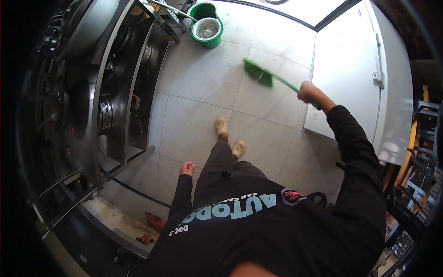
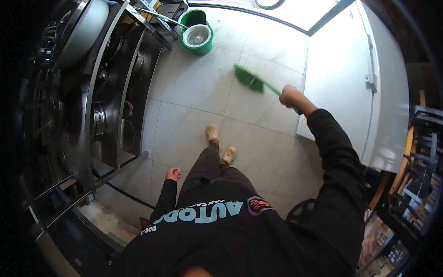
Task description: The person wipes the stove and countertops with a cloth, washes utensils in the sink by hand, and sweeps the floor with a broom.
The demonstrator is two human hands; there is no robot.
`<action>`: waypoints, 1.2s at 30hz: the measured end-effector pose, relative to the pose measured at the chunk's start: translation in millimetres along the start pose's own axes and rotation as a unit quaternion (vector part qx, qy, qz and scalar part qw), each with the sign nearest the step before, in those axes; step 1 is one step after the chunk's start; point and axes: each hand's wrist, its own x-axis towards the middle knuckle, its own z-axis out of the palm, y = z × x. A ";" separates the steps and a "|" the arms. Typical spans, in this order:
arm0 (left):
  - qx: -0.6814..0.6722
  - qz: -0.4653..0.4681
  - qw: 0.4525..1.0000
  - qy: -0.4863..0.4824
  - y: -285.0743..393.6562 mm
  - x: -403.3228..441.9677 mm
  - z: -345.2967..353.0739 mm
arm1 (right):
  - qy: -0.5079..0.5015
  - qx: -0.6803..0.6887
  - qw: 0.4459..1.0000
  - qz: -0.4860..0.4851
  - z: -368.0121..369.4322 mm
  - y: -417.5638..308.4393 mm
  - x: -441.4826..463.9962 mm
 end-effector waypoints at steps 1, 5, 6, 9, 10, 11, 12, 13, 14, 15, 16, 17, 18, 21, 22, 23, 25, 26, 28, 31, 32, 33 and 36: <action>0.001 -0.024 1.000 -0.016 0.6 4.1 2.5 | 0.064 0.121 0.984 0.111 -28.3 -22.3 -13.2; 0.092 -0.019 0.993 -0.068 -72.0 62.0 8.8 | 0.202 0.119 0.972 0.019 -1.7 -35.5 -1.0; 0.008 -0.099 0.990 -0.097 -20.6 49.1 11.2 | 0.201 0.090 0.976 0.000 6.8 -34.7 -10.9; 0.033 -0.215 0.970 -0.108 8.9 84.6 22.0 | 0.075 0.273 0.959 -0.026 -39.4 -42.8 -120.7; 0.089 -0.144 0.981 -0.094 19.4 103.2 21.3 | 0.010 0.315 0.949 -0.017 -65.3 -47.0 -154.7; 0.145 -0.074 0.984 -0.078 32.3 120.0 21.3 | -0.057 0.356 0.933 -0.009 -85.7 -50.4 -171.1; 0.143 0.004 0.989 -0.046 53.3 133.5 23.5 | -0.063 0.354 0.933 -0.011 -95.2 -50.3 -164.4; 0.141 0.080 0.987 -0.014 82.2 148.3 27.2 | -0.160 0.412 0.897 -0.008 -102.4 -49.9 -156.3; -0.002 0.001 0.999 -0.042 152.2 141.2 32.2 | -0.256 0.463 0.848 -0.003 -107.6 -49.3 -146.5; -0.096 0.022 0.993 -0.069 159.6 168.8 38.9 | -0.224 0.381 0.888 -0.128 -98.4 -52.4 -118.3; -0.087 0.048 0.994 -0.046 187.5 181.5 46.8 | -0.187 0.288 0.905 -0.252 -80.8 -61.0 -79.6; -0.079 0.071 0.994 -0.022 216.5 186.1 54.6 | -0.260 0.275 0.898 -0.224 -77.2 -81.5 -38.5; -0.095 0.094 0.991 0.000 236.5 191.0 62.4 | -0.058 0.018 0.829 -0.556 -21.6 -81.5 35.9; -0.088 0.095 0.988 0.081 290.3 176.3 89.6 | -0.420 0.243 0.857 -0.170 -42.5 -123.4 133.8; -0.138 0.091 0.981 0.103 293.6 173.0 100.6 | -0.503 0.265 0.785 -0.245 -34.7 -99.7 207.5; -0.180 0.083 0.973 0.117 293.6 163.6 107.5 | -0.580 0.292 0.694 -0.311 -25.1 -69.3 265.8; -0.160 0.009 0.981 0.112 288.2 144.6 134.9 | -0.298 0.168 0.935 -0.089 -196.8 -36.6 187.0; -0.155 -0.020 0.983 0.093 275.8 137.4 151.0 | -0.268 0.126 0.939 -0.176 -220.0 13.7 231.6; -0.085 -0.113 0.988 0.054 256.3 116.1 182.7 | -0.182 0.158 0.970 -0.040 -327.6 54.5 228.4; -0.112 -0.231 0.966 -0.040 233.2 91.4 221.3 | -0.063 -0.056 0.985 -0.150 -410.3 107.5 270.7; -0.109 -0.229 0.967 -0.040 244.6 92.9 222.9 | 0.021 -0.037 0.996 -0.081 -416.7 108.2 279.9; -0.091 -0.238 0.966 -0.042 255.3 94.7 225.2 | 0.104 -0.019 0.994 -0.010 -420.7 103.9 285.3; -0.042 -0.264 0.963 -0.043 287.1 112.9 228.1 | 0.196 -0.050 0.976 -0.075 -389.7 102.9 332.9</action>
